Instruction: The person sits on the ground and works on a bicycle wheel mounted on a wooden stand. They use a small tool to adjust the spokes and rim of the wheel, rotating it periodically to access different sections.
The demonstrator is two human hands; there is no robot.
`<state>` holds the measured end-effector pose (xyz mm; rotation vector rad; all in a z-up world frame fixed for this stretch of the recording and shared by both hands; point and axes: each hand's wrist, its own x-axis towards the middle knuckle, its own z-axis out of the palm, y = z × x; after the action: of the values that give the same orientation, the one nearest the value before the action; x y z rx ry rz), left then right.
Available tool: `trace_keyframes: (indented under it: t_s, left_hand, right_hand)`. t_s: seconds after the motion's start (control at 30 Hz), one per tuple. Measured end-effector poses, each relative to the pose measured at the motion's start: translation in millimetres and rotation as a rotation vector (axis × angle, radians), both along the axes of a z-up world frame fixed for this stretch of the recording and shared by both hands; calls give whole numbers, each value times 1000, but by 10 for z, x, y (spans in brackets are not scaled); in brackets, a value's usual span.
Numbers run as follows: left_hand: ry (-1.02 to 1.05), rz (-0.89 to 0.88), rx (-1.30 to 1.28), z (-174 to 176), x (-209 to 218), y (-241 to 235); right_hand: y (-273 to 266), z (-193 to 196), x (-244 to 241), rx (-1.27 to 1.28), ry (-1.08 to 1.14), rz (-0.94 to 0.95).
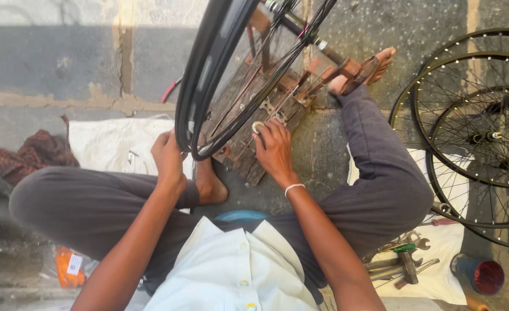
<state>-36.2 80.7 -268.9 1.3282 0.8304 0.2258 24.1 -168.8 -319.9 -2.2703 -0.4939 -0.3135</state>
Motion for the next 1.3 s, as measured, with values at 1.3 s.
trace_keyframes:
  t_s: [1.3]
  left_hand:
    - [-298,-529,740,470,-198,-566]
  right_hand:
    - [166,-261,40,-37,89,-28]
